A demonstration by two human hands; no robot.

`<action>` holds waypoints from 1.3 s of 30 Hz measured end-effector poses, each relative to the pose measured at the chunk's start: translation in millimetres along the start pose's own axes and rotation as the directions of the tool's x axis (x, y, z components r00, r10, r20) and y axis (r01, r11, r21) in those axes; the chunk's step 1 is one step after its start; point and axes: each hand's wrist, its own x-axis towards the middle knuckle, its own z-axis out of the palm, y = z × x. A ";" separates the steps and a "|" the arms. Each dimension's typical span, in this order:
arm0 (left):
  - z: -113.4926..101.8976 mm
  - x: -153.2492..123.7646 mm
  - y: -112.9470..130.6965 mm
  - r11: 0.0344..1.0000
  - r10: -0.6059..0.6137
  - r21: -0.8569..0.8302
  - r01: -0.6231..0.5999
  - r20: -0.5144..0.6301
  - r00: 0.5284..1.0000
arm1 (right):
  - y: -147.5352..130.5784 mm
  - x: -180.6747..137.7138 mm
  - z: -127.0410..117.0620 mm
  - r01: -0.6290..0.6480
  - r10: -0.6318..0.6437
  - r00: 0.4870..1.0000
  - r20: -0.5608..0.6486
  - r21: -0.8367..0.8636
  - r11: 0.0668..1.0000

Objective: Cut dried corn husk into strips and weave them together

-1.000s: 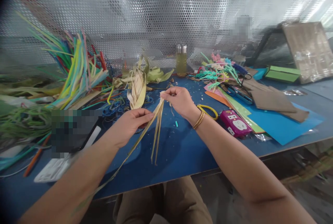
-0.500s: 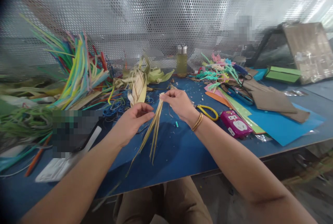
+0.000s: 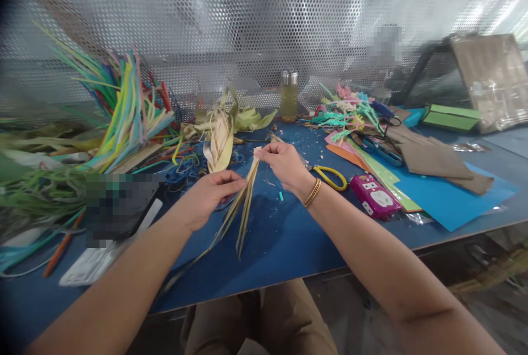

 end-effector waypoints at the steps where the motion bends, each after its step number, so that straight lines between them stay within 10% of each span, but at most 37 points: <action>1: -0.1 0.1 0.5 0.999 -0.023 -0.038 0.023 0.012 1.000 | 0.0 -0.1 0.2 0.001 -0.001 1.000 0.000 0.002 1.000; 39: 0.2 2.8 1.6 0.951 -0.143 -0.277 0.134 -0.013 0.990 | -1.9 -1.0 7.3 0.014 -0.013 0.999 -0.037 0.033 0.999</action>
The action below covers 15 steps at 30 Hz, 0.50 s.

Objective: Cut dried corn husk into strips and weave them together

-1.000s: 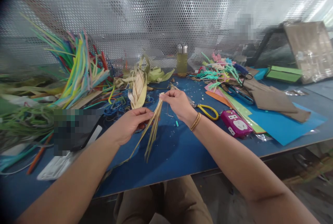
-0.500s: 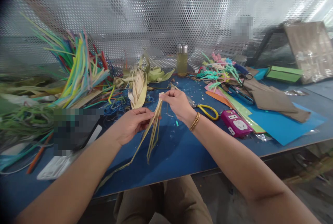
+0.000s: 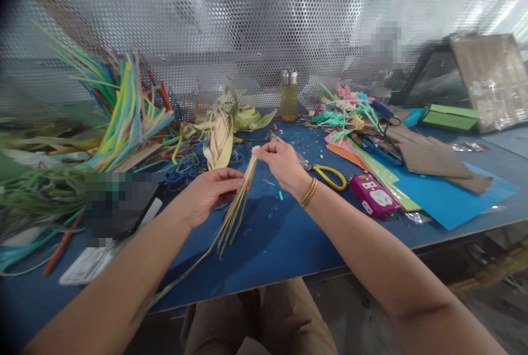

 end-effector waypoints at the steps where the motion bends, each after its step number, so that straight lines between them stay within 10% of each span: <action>1: -0.6 0.5 -0.3 1.000 -0.007 0.002 0.007 0.006 1.000 | -0.1 -0.1 0.3 0.000 0.000 1.000 -0.001 -0.002 1.000; 15: -1.4 0.5 0.6 0.996 -0.018 0.084 0.016 0.022 1.000 | -1.4 -2.2 4.1 0.057 -0.055 0.995 -0.081 0.022 0.998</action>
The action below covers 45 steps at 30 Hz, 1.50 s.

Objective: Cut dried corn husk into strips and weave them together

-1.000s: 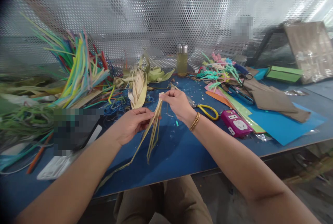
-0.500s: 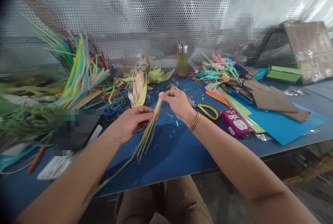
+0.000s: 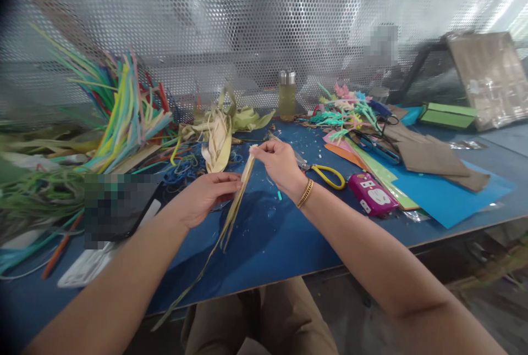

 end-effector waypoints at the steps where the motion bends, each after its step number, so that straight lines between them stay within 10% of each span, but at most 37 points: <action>1: 0.0 0.6 -0.9 1.000 0.002 -0.001 -0.002 0.015 1.000 | -0.1 -0.3 0.4 0.000 0.000 1.000 -0.001 0.005 1.000; 31: 5.0 -3.6 -7.9 0.996 0.081 -0.049 -0.070 0.294 0.952 | -2.5 7.1 -16.2 -0.171 0.171 0.985 0.001 0.060 0.984; 45: 7.6 -3.7 -10.7 0.911 -0.093 -0.344 0.228 0.367 0.926 | -3.6 8.8 -20.0 -0.137 0.137 0.991 0.006 0.130 0.982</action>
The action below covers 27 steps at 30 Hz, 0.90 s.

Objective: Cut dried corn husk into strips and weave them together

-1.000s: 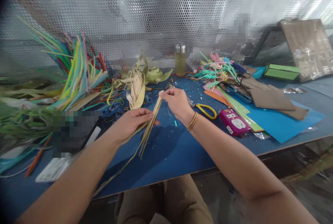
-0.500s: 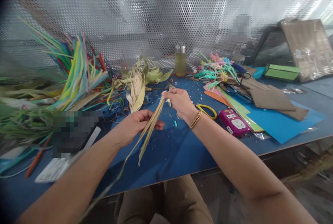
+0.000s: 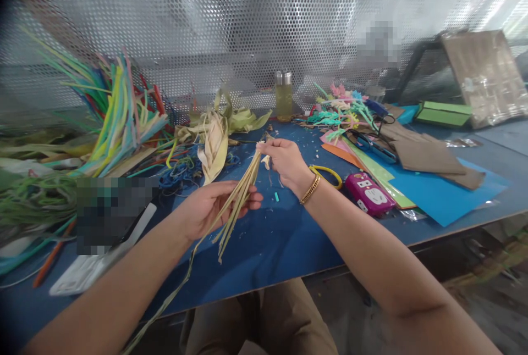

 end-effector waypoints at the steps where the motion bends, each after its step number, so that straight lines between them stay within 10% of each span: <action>1: -1.2 0.6 -0.4 0.999 -0.022 -0.026 0.022 0.006 1.000 | -0.1 0.0 0.0 0.001 -0.001 1.000 -0.004 -0.001 1.000; 27: 19.1 2.0 -8.4 0.996 0.091 0.031 -0.086 -0.219 0.971 | -6.2 7.7 -11.8 0.075 -0.079 0.992 -0.096 -0.042 0.996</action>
